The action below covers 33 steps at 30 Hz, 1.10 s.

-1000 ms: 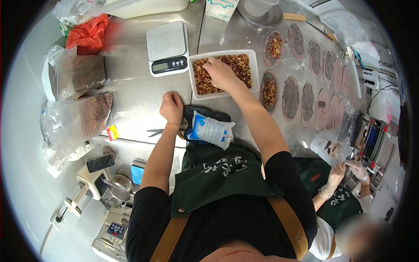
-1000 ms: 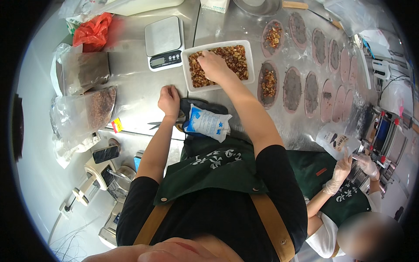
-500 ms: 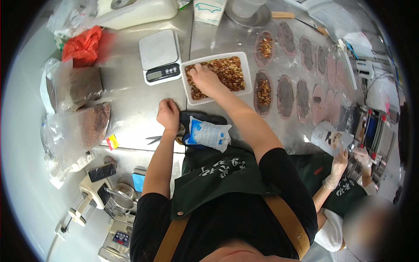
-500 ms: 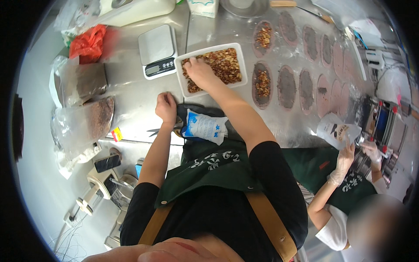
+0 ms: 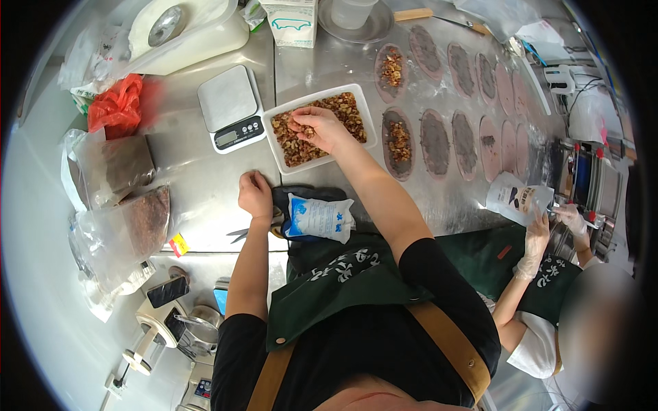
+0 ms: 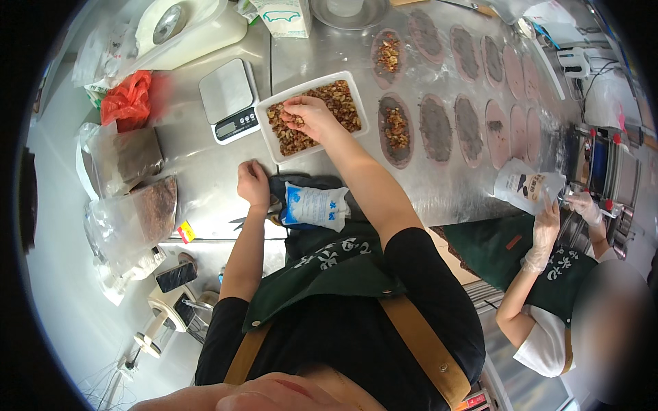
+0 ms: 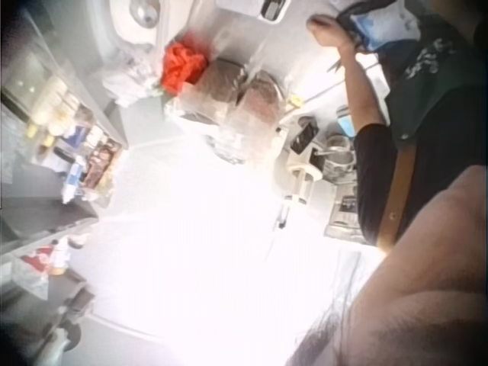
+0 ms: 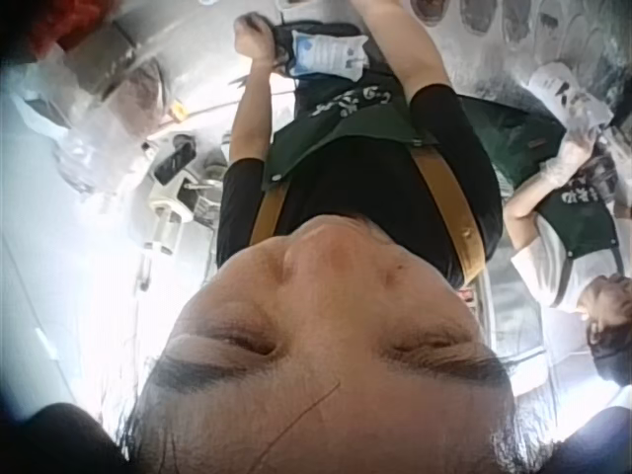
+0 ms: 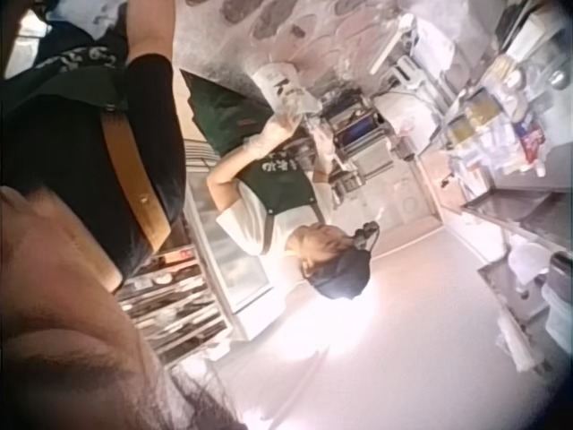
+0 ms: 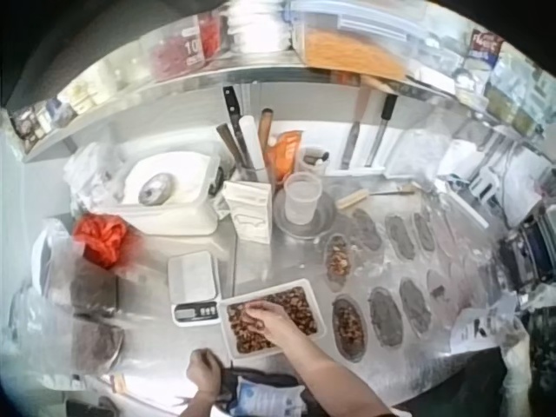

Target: Placing nuts and toppings onto flattened pieces of dough as part of a bakery production process.

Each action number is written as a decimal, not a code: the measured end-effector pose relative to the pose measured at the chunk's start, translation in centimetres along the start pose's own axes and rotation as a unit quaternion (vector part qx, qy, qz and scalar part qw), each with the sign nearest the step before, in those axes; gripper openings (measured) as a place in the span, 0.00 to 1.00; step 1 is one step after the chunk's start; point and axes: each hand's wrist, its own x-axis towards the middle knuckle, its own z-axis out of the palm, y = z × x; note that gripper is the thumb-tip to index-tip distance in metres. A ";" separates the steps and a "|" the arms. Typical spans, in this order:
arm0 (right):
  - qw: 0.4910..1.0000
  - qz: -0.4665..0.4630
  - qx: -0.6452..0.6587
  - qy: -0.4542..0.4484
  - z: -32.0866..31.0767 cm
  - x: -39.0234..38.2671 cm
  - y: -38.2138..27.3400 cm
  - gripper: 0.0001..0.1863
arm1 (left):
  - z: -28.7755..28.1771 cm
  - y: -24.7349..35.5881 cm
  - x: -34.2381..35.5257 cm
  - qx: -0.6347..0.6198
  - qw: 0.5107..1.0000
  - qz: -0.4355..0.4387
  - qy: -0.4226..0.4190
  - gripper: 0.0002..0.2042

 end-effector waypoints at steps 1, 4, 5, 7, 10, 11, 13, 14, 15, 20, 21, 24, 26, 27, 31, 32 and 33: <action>0.995 0.016 0.091 -0.030 -0.1 -0.1 0.2 0.06 | 0.0 -0.1 0.0 0.000 1.000 0.001 -0.001 0.05; 0.969 0.037 0.235 -0.068 -0.2 -0.2 0.5 0.11 | -0.1 0.1 0.1 -0.008 1.000 0.000 -0.007 0.05; 0.964 0.054 0.251 -0.062 0.1 -0.4 0.5 0.12 | -0.1 0.1 0.1 -0.002 1.000 -0.006 -0.012 0.05; 0.961 0.074 0.261 -0.045 0.8 -0.8 0.5 0.15 | -0.2 -0.1 0.1 0.005 1.000 -0.012 -0.017 0.05; 0.957 0.106 0.270 -0.003 -1.0 0.8 2.0 0.13 | -0.1 0.5 0.3 0.002 1.000 0.005 -0.006 0.06; 0.957 0.107 0.268 -0.001 -1.3 0.9 2.3 0.13 | -0.1 0.5 0.2 0.005 1.000 -0.001 -0.008 0.06; 0.952 0.104 0.284 -0.052 -2.0 0.9 2.8 0.10 | 0.1 0.4 0.1 0.005 1.000 -0.005 -0.013 0.06; 0.951 0.106 0.286 -0.051 -1.8 0.6 2.7 0.10 | 0.2 0.2 0.0 0.008 1.000 -0.005 -0.012 0.06; 0.951 0.096 0.293 -0.030 -1.1 -0.3 2.2 0.09 | 0.2 0.0 -0.1 0.011 1.000 -0.003 -0.012 0.06; 0.923 0.049 0.382 -0.017 0.4 -4.6 -0.1 0.08 | 0.1 0.0 0.1 0.024 0.999 -0.017 -0.018 0.06; 0.918 0.045 0.395 -0.020 0.2 -5.4 -0.5 0.09 | 0.1 0.0 0.1 0.021 0.999 -0.017 -0.017 0.06; 0.900 0.045 0.424 -0.092 -2.8 -7.1 -0.7 0.09 | 0.0 0.2 0.1 0.023 0.999 -0.016 -0.024 0.06; 0.895 0.015 0.441 -0.062 -5.1 -8.7 -1.4 0.09 | 0.0 0.2 0.1 0.027 0.999 -0.012 -0.022 0.06; 0.886 -0.006 0.457 -0.081 -6.8 -9.5 -1.6 0.09 | 0.0 0.2 0.1 0.032 0.999 -0.009 -0.020 0.06; 0.879 -0.110 0.456 0.085 -15.1 -11.5 -2.1 0.09 | 0.1 0.1 0.1 0.037 0.999 -0.008 -0.026 0.06; 0.878 -0.111 0.457 0.087 -17.4 -11.4 -1.9 0.09 | 0.1 0.1 0.2 0.037 0.999 -0.007 -0.024 0.06; 0.862 -0.158 0.470 0.109 -19.7 -11.5 -1.5 0.09 | 0.2 0.2 0.1 0.037 0.999 -0.004 -0.024 0.06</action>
